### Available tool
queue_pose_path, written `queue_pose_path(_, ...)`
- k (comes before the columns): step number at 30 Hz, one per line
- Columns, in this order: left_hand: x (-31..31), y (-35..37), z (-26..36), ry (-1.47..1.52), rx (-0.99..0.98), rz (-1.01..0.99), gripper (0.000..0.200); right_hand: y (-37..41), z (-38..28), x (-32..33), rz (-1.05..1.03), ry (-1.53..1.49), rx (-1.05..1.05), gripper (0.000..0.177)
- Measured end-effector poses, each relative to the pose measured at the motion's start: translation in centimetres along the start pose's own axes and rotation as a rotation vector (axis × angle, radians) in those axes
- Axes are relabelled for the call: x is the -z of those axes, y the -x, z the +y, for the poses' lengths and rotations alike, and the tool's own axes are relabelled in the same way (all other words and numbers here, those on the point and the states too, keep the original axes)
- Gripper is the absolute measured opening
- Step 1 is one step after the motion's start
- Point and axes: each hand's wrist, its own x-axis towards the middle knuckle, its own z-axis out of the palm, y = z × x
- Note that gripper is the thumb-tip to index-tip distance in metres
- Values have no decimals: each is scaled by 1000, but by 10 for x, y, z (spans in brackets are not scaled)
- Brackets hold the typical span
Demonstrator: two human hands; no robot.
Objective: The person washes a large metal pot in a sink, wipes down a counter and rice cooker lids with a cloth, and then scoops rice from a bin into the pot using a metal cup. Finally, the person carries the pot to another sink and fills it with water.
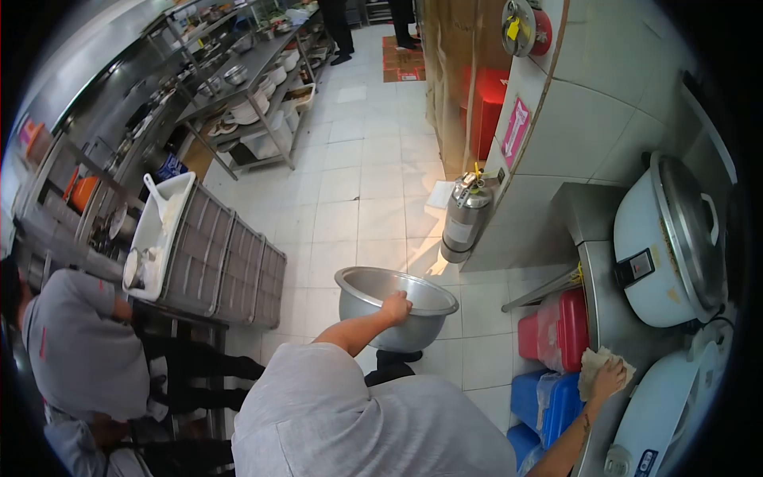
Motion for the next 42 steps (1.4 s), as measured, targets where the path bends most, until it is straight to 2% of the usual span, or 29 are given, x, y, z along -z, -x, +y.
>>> queue_pose_path(1, 2, 5, 2, -23, 22, -15, 17, -1, -3, 0, -23, -68, -14, 41)
queue_pose_path(4, 8, 12, 11, -42, 102, -35, 18, -12, -14, 7, -106, -221, 189, 46)
queue_pose_path(7, 1, 16, 14, -42, 140, -21, 19, -23, -35, 0, -105, -315, 303, 49)
queue_pose_path(9, -3, 17, 17, -30, 141, -29, 19, -33, -57, 8, -136, -530, 430, 48)
queue_pose_path(11, -22, 5, 9, -31, 119, -48, 18, -43, -90, 24, -256, -578, 382, 47)
queue_pose_path(12, -40, -4, 0, -32, 107, -49, 18, -50, -95, 9, -228, -703, 417, 44)
queue_pose_path(19, -102, -75, -8, 15, 187, -165, 20, -108, -185, -10, -157, -641, 606, 35)
queue_pose_path(22, -137, -104, -12, -43, 191, -132, 19, -143, -224, -43, -76, -657, 654, 34)
queue_pose_path(24, -171, -119, -16, -48, 159, -67, 18, -164, -251, -38, -154, -742, 606, 33)
queue_pose_path(27, -212, -134, -7, -73, 116, 31, 15, -202, -275, -68, -8, -757, 523, 33)
queue_pose_path(30, -251, -142, 5, -131, 22, 91, 15, -255, -280, -103, 38, -636, 400, 36)
queue_pose_path(33, -285, -150, 24, -66, 28, 77, 15, -293, -285, -120, 65, -519, 349, 39)
queue_pose_path(36, -308, -160, 42, -18, 16, 32, 15, -328, -292, -132, 2, -339, 450, 42)
queue_pose_path(39, -337, -171, 49, -40, 22, -11, 14, -330, -302, -128, -89, -459, 424, 45)
queue_pose_path(40, -347, -174, 48, -27, 32, -9, 14, -325, -307, -121, -175, -422, 396, 47)
queue_pose_path(42, -370, -177, 37, -1, 44, -13, 15, -267, -329, -70, -308, -529, 397, 54)
